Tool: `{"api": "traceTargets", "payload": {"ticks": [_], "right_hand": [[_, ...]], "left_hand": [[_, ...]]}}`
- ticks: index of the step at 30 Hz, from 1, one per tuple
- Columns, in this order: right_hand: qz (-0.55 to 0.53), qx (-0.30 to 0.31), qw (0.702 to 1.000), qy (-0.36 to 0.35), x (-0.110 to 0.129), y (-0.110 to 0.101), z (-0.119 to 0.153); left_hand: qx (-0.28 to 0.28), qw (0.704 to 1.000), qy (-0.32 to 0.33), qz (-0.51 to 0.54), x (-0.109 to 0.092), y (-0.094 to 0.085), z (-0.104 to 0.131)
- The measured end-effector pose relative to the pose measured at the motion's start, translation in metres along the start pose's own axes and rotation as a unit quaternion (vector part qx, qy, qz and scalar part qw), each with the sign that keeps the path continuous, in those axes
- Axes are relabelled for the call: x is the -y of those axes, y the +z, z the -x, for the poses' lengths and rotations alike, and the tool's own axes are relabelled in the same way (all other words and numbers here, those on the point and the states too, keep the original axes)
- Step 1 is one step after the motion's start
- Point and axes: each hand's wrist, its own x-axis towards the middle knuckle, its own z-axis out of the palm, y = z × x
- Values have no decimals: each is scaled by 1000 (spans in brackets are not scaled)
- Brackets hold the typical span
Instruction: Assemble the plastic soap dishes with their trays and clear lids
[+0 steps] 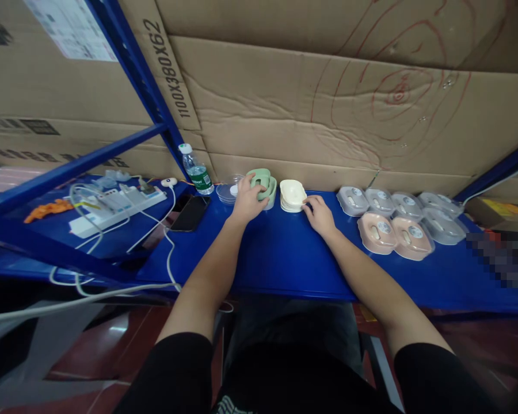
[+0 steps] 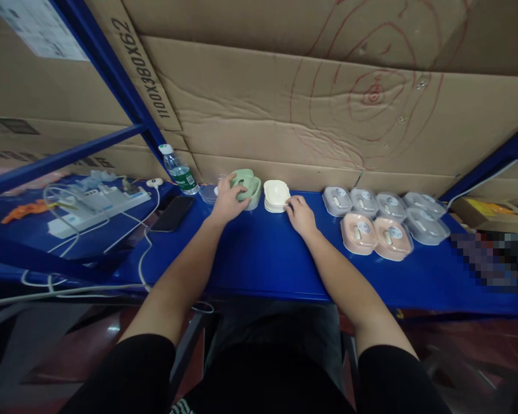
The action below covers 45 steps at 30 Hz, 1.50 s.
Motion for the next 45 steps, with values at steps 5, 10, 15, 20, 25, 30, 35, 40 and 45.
{"api": "traceTargets", "payload": {"ticks": [5,10,15,20,25,30,35,40,45], "right_hand": [[-17,-6,1000,-8,-3,2,0],[-29,18,999,-32,-7,6,0],[-31,29,998,-37,-8,5,1],[-30,41,998,-44,-12,6,2],[-31,61,997,-37,-14,7,2],[-31,75,996,-28,-16,6,0],[-38,76,996,-36,-17,6,0],[-40,81,995,-38,-16,6,1],[-27,94,995,-34,-15,6,1]], "left_hand": [[-8,1000,-11,1,0,0,2],[-10,1000,10,-2,2,-1,1],[15,1000,7,6,7,0,0],[3,999,-9,40,17,6,-1],[-47,992,-40,108,27,15,-3],[-62,991,-37,116,29,15,-3],[-38,993,-33,111,28,15,-1],[-34,993,-55,102,27,16,0],[-33,993,-84,82,20,16,1]]}}
